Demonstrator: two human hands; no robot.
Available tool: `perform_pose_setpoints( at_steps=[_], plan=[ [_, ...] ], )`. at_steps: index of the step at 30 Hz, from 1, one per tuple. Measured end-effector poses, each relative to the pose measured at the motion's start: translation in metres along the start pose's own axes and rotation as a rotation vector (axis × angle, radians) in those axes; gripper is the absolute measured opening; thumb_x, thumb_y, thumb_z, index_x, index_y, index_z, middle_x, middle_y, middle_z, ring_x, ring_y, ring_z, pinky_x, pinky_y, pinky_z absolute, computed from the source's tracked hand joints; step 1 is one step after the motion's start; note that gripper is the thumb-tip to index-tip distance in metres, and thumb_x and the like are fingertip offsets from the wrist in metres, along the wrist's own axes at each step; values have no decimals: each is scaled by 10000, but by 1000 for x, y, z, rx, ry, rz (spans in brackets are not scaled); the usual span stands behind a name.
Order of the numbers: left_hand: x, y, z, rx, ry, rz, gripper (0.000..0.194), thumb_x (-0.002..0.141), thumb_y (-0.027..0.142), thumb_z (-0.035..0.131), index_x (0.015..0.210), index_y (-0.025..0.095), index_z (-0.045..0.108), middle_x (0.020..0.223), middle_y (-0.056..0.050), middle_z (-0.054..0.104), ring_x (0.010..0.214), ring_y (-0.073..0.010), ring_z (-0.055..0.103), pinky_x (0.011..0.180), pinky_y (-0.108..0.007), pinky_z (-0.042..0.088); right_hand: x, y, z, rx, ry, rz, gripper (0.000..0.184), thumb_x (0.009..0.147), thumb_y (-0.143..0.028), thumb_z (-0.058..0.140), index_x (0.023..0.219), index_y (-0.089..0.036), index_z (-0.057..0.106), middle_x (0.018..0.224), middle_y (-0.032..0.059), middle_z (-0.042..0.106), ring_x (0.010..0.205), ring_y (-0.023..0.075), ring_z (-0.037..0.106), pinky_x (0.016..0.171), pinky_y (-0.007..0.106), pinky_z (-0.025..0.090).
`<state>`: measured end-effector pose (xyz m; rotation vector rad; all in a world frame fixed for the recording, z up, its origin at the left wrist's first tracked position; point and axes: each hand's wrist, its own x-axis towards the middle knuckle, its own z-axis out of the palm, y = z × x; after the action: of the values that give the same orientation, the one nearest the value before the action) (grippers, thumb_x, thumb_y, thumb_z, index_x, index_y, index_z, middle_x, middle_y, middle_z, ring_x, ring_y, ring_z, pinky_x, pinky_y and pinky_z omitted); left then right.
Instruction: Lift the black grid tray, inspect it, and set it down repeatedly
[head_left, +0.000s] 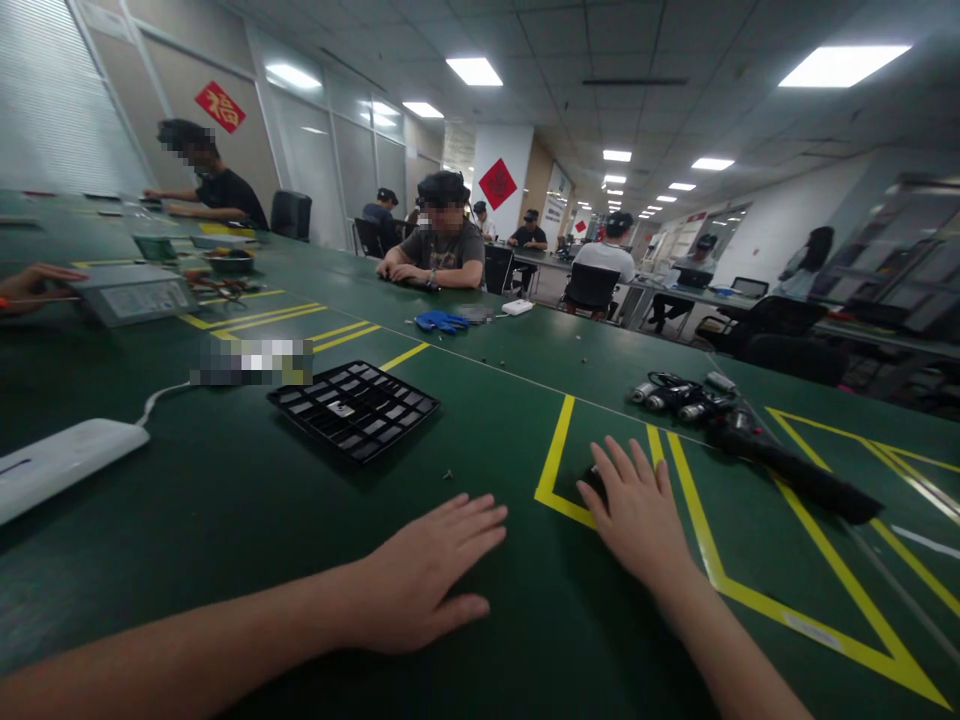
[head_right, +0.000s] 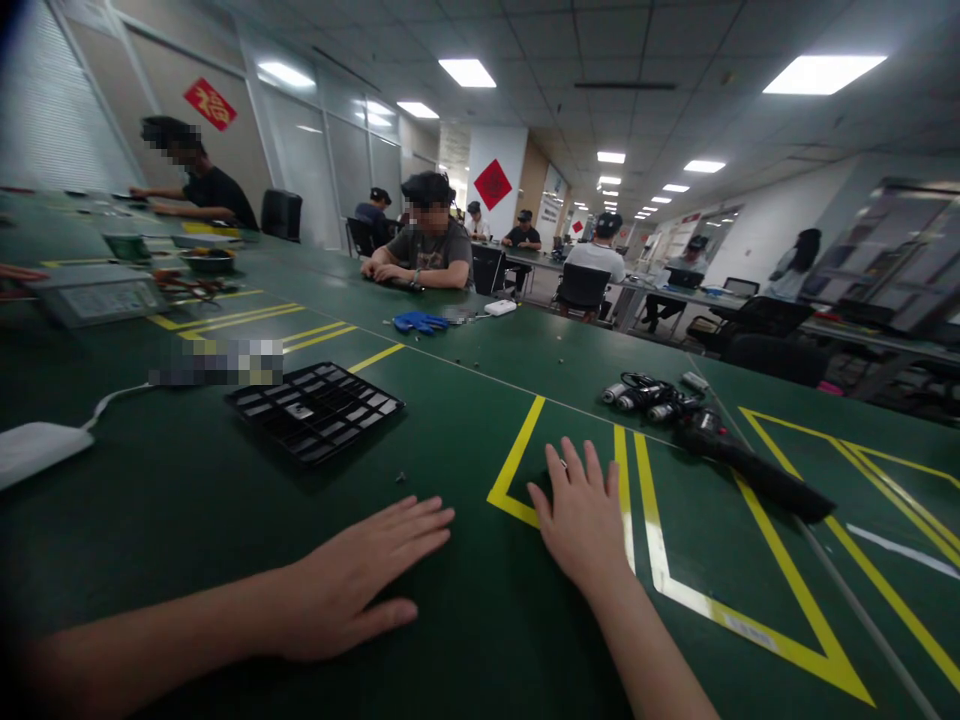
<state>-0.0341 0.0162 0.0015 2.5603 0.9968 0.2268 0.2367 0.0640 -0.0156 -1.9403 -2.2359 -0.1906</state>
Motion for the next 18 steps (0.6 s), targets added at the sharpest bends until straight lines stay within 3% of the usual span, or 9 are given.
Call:
perform_pose_setpoints(
  at_steps=[2, 5, 7, 10, 13, 15, 18],
  plan=[
    [-2, 10, 3, -34, -81, 17, 619, 847, 395, 506, 1398, 217, 286, 1474, -68, 253, 1341, -248, 243, 1095, -411, 210, 1, 13, 8, -24, -50, 58, 573, 855, -484, 324, 1343, -186, 370, 1397, 104, 400, 1305, 350, 281, 1038, 615, 164],
    [-1, 8, 5, 20, -44, 31, 499, 874, 310, 468, 1355, 216, 374, 1449, -61, 322, 1324, -227, 290, 1081, -385, 247, 0, 19, 18, -20, -52, 66, 526, 860, -426, 327, 1324, -187, 391, 1323, 106, 480, 1229, 322, 393, 1013, 613, 219],
    [1, -4, 6, 126, 63, 23, 423, 880, 209, 427, 1304, 215, 445, 1432, -61, 360, 1314, -224, 307, 1064, -407, 274, -1, 19, 21, -14, -30, 61, 518, 861, -423, 325, 1317, -188, 397, 1312, 108, 486, 1206, 314, 413, 1006, 611, 229],
    [5, -27, 3, 326, 210, -104, 430, 833, 90, 425, 1246, 180, 503, 1403, -113, 392, 1273, -276, 357, 998, -479, 334, 0, 18, 22, -2, -30, 67, 515, 860, -430, 325, 1310, -191, 407, 1300, 106, 495, 1188, 310, 431, 1008, 600, 237],
    [7, -42, 0, 418, 144, -212, 410, 790, 37, 454, 1174, 137, 558, 1210, -153, 556, 1051, -275, 536, 846, -438, 445, 1, 18, 20, 5, -41, 74, 519, 861, -427, 327, 1313, -186, 405, 1294, 109, 501, 1187, 305, 434, 1013, 590, 239],
    [7, -45, -2, 393, 111, -208, 360, 790, 25, 442, 1094, 134, 602, 1031, -128, 620, 879, -231, 575, 739, -369, 467, 1, 18, 20, 4, -42, 76, 520, 861, -424, 329, 1317, -185, 401, 1297, 109, 498, 1190, 304, 432, 1014, 588, 241],
    [8, -50, -11, 152, 270, -216, 207, 822, 112, 462, 928, 153, 635, 868, -70, 623, 777, -189, 565, 691, -315, 453, 1, 18, 20, 1, -45, 75, 523, 861, -426, 326, 1318, -184, 401, 1299, 108, 497, 1191, 307, 432, 1012, 591, 244]
  ],
)
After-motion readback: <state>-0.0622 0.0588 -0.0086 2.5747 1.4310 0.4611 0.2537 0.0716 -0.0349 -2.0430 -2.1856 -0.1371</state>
